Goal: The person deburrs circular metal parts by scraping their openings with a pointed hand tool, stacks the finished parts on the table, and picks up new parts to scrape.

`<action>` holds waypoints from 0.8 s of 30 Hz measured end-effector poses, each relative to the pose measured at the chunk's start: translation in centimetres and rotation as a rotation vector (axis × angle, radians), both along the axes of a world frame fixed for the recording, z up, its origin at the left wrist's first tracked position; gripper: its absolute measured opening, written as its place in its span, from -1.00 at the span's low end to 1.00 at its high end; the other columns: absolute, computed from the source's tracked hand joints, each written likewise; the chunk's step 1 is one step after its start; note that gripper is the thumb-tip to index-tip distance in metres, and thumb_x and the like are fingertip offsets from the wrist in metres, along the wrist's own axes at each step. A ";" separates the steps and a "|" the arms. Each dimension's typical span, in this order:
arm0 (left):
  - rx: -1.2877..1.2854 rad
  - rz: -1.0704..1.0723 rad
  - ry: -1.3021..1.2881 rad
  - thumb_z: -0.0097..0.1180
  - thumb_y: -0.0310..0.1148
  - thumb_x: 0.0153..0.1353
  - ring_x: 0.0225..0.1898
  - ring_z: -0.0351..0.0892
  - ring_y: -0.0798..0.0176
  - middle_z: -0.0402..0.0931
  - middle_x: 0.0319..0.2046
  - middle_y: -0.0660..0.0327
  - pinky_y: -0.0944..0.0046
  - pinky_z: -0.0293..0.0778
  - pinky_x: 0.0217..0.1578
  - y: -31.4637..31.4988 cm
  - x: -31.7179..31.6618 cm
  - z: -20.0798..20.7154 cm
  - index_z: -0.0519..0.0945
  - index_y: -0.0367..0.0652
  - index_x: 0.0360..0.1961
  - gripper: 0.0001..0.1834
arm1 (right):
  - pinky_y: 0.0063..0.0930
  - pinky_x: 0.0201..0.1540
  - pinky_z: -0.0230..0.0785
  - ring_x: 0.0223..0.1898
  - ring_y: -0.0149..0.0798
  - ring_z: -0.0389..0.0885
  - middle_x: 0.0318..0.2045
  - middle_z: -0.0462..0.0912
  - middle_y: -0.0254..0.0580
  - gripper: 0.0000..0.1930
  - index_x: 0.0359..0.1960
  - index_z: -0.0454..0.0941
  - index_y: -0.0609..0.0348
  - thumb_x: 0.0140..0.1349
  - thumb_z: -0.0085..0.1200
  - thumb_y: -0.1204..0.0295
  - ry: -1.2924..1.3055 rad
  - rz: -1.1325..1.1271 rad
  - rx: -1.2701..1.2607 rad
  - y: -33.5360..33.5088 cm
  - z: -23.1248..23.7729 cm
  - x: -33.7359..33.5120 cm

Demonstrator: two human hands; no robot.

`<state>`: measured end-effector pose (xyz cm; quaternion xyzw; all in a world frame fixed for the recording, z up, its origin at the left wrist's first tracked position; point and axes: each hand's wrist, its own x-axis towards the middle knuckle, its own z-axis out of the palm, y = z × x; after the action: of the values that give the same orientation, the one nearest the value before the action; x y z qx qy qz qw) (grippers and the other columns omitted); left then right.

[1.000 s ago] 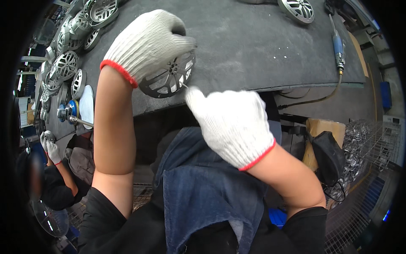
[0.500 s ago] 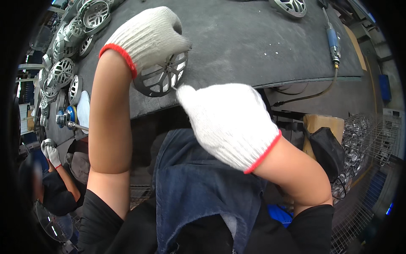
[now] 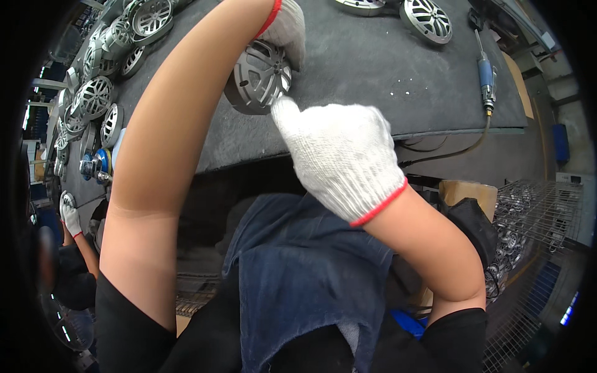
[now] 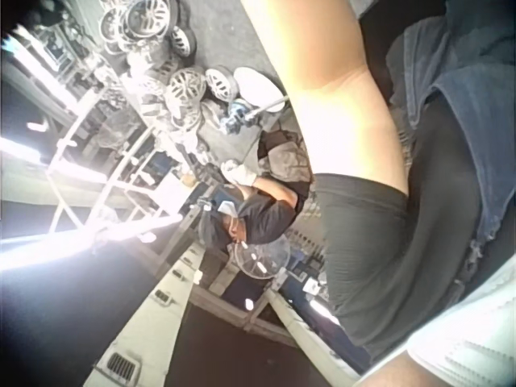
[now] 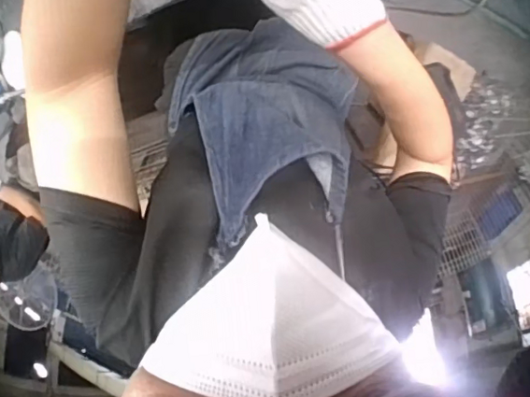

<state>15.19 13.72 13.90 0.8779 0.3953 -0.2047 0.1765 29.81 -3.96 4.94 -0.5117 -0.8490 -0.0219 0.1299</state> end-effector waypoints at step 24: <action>0.059 -0.147 -0.053 0.34 -0.10 0.22 -0.14 0.85 -0.15 0.83 -0.15 -0.10 -0.06 0.72 -0.03 1.8 1.5 -0.1 0.89 -0.27 -0.15 -0.58 | -0.08 -0.33 0.64 -0.45 -0.03 0.80 -0.48 0.75 -0.17 -0.63 0.24 0.72 -0.06 0.43 0.18 0.43 -0.034 -0.053 0.075 2.2 0.5 1.4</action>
<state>16.74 15.50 13.81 0.9145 0.3309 -0.1821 0.1452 31.21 -1.76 5.46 -0.5283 -0.8359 -0.0657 0.1338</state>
